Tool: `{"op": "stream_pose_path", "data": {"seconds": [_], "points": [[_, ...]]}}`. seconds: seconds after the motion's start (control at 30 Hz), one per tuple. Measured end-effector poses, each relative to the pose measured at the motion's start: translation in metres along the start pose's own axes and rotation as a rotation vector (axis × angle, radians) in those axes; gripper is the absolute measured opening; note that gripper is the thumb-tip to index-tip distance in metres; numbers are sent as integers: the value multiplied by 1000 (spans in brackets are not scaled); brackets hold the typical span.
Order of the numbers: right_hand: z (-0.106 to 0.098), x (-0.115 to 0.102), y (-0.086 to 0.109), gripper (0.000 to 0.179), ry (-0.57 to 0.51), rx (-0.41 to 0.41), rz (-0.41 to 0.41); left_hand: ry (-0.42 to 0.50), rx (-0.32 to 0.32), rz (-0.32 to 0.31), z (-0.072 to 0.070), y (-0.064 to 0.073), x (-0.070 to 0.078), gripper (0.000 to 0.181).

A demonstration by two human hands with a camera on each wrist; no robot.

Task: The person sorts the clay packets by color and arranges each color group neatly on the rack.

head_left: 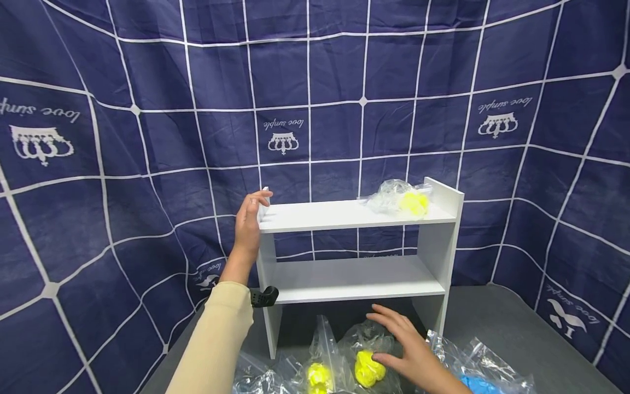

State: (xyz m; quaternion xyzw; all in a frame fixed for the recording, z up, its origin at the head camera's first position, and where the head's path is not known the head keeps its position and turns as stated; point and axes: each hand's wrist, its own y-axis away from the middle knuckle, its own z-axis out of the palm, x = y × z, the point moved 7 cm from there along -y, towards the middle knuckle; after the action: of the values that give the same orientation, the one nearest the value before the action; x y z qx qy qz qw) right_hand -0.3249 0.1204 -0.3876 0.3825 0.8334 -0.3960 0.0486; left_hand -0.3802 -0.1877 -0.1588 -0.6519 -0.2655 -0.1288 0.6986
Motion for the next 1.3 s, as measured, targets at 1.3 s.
{"op": "stream_pose_path", "data": {"seconds": [1.3], "points": [[67,55,31,59,-113,-288,96,12,-5,-26,-1,0,-1,31]]}}
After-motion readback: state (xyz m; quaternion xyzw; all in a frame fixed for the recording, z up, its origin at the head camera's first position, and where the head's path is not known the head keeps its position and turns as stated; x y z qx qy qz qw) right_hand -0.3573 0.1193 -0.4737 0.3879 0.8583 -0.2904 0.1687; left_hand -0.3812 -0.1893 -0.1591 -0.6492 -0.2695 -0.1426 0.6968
